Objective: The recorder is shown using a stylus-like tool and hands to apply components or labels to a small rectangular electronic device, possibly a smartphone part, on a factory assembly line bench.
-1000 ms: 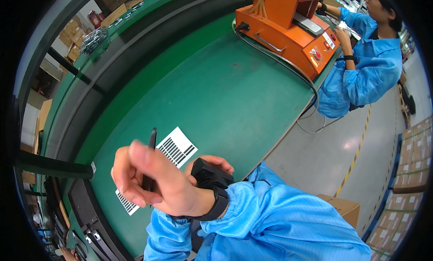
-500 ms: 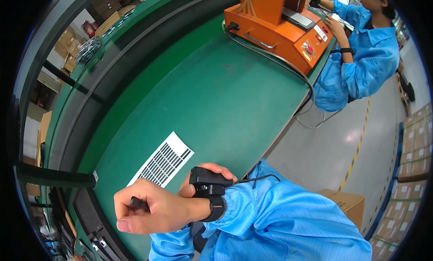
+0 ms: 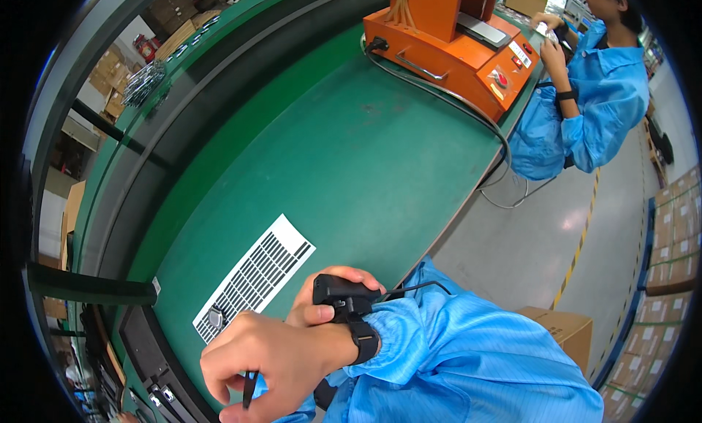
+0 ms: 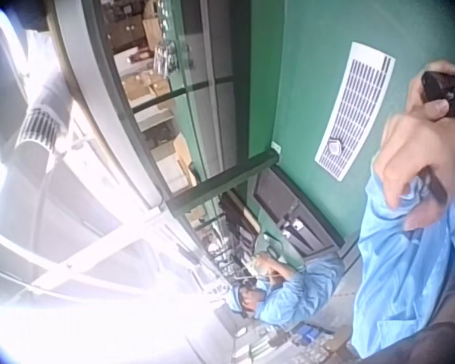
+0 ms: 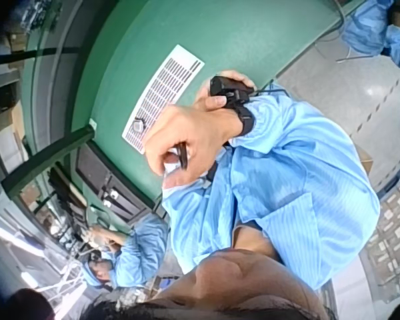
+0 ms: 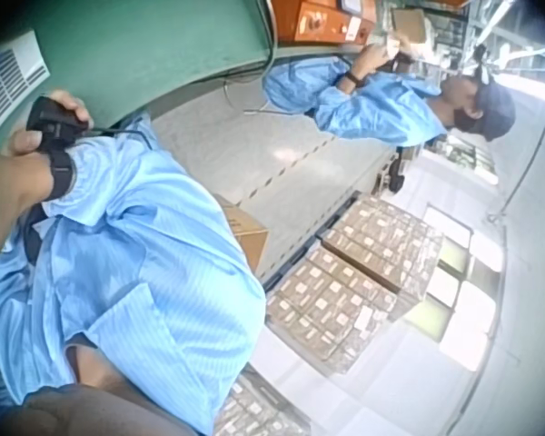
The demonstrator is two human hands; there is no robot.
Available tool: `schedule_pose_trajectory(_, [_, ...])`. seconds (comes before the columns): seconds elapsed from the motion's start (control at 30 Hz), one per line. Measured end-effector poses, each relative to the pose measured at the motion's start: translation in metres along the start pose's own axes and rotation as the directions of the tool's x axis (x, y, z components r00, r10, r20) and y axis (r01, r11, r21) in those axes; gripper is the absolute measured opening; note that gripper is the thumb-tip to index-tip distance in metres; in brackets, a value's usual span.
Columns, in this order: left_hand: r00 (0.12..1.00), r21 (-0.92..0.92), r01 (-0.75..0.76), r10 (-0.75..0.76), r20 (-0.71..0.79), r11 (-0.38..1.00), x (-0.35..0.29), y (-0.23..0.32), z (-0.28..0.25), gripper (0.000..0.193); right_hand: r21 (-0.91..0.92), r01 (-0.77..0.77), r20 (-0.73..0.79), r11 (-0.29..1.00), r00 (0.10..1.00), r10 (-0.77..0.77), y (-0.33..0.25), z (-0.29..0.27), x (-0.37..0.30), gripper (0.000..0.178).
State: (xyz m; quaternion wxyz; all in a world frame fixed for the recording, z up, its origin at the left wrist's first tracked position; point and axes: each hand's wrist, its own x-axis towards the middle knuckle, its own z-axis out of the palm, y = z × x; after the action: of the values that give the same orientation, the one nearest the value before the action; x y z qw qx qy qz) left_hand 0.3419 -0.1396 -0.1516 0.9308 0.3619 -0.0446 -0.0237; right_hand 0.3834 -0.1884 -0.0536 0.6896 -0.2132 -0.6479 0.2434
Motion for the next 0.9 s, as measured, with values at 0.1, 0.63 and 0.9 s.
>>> schedule_pose_trajectory(0.1, [0.991,0.105,0.035,-0.048,0.123,0.994,0.002,-0.003,-0.009,0.063,0.494,-0.162,-0.056,0.854,0.974,0.217,0.006,0.005,-0.009,0.022])
schedule_pose_trajectory(0.63, [0.978,0.099,0.174,-0.183,0.095,0.98,-0.001,0.007,0.002,0.081,0.678,-0.32,0.059,0.662,0.921,0.385,0.013,0.015,-0.011,0.028])
schedule_pose_trajectory(0.9, [0.961,-0.024,0.199,-0.199,-0.194,0.98,0.002,0.007,-0.004,0.096,-0.39,0.025,-0.064,0.921,0.996,-0.054,0.023,-0.015,0.001,0.02])
